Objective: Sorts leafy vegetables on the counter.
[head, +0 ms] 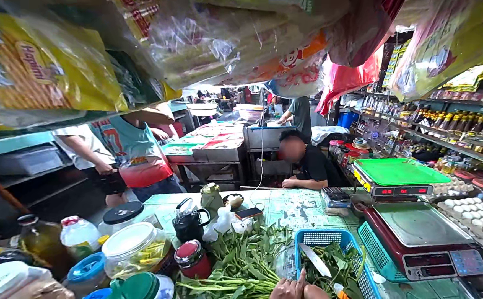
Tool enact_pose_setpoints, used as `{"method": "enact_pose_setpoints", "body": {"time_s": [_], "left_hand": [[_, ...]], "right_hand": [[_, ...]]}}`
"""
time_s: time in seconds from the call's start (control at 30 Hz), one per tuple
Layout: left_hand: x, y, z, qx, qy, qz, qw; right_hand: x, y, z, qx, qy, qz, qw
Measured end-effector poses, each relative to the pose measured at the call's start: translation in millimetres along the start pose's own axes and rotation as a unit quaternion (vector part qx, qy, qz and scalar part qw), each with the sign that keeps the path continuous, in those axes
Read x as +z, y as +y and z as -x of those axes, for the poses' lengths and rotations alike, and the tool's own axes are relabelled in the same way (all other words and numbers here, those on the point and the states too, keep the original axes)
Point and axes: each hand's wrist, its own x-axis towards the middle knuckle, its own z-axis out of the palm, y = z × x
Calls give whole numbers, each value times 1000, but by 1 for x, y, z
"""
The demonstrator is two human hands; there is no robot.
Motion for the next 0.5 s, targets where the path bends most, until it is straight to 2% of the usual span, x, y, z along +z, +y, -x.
{"method": "enact_pose_setpoints", "body": {"time_s": [0.1,0.17,0.23,0.3,0.37,0.5], "left_hand": [[1,-2,-1,1,-29,-2,1000],[-7,-6,-2,-18,-77,16,997],[-27,-13,-8,-66,-145,46,986],[-56,-24,-21,-124,-184,81,972],[-86,-40,-38,-178,-172,94,964],[-164,-70,-71,-268,-94,144,948]], "right_hand": [[1,13,-5,3,16,-93,996],[-3,31,2,-5,59,-241,969],[-15,53,13,13,122,-327,937],[-25,79,25,90,185,-304,930],[-23,104,37,172,222,-198,939],[3,124,52,261,158,-51,951]]}}
